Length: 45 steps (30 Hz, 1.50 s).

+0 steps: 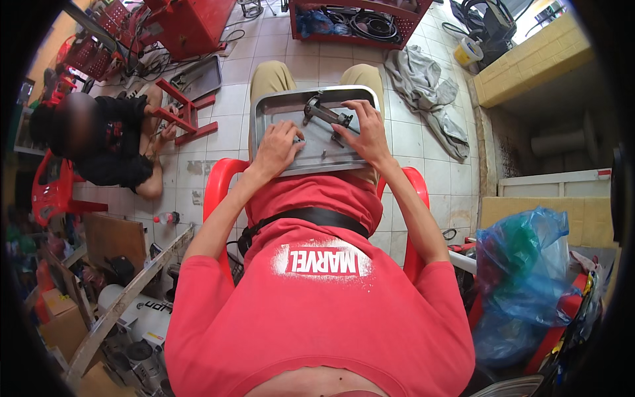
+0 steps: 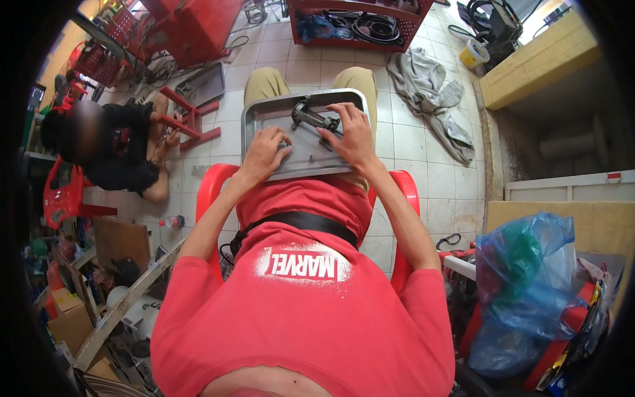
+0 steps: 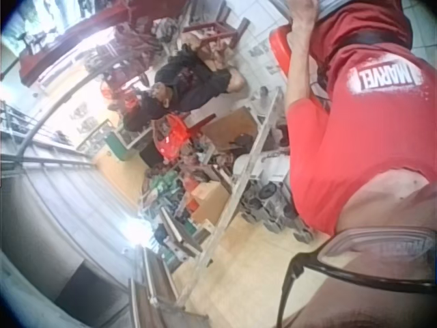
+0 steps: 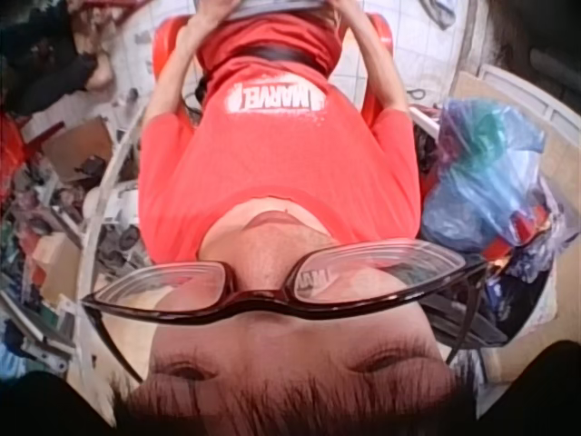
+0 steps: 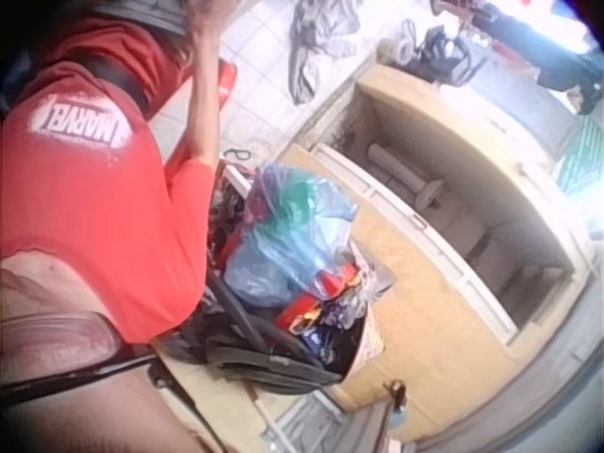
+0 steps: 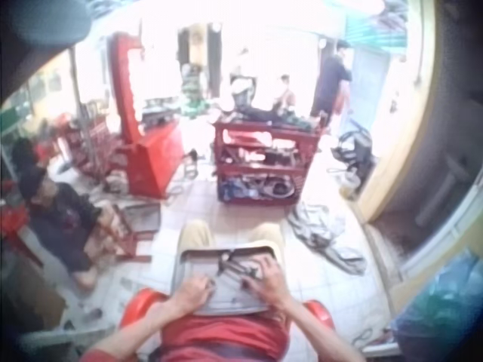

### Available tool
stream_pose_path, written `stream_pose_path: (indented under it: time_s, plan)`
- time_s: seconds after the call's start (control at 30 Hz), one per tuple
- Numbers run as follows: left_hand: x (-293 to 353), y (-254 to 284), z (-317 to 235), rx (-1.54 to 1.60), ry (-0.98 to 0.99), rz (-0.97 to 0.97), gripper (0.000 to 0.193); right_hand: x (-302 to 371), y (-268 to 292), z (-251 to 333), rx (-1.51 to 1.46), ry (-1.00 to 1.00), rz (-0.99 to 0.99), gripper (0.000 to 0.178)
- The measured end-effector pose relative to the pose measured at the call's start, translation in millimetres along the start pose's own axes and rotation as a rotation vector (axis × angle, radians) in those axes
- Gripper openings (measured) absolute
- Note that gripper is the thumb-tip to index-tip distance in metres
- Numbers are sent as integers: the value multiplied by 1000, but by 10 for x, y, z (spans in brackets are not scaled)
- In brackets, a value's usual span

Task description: The person sits on a chair and assembles a mechanical component, likely a piston, on a metal tray resting on their lap. They insert a ring into the cylinder, attach a connecting rod, and rotate the assembly to inspect the fit.

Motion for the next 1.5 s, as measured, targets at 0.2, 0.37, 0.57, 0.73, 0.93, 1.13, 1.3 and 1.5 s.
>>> stream_pose_path:
  time_s: [0.2,0.37,0.57,0.73,0.93,1.13,1.3,1.5]
  plan:
    - [11,-18,95,-99,80,-39,19,6,-74,-71,-28,-44,26,42]
    - [13,-45,198,-81,154,-105,20,18,-101,-104,-17,-34,25,41]
    - [2,5,156,-107,140,-52,11,22,-82,-76,-15,-15,16,40]
    - [5,9,143,-104,121,-18,12,28,-106,-100,-1,-46,47,43]
    - [0,20,132,-69,125,-34,14,71,-186,-219,-31,-191,118,54]
    - [18,4,170,-65,168,-33,18,100,-213,-217,30,-192,147,61]
    - [26,38,158,-65,163,-34,19,115,-247,-203,84,-182,198,59]
    - [31,30,183,-90,151,-53,18,117,-245,-165,53,-104,150,57]
Point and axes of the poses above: each hand's wrist, its own x-axis away from the middle knuckle, its own y-axis out of the back of the hand, z = x × y, the point moved 7 cm from there along -x, towards the middle knuckle, and after that the axes turned 11 degrees about -x, right-handed, at the moved point
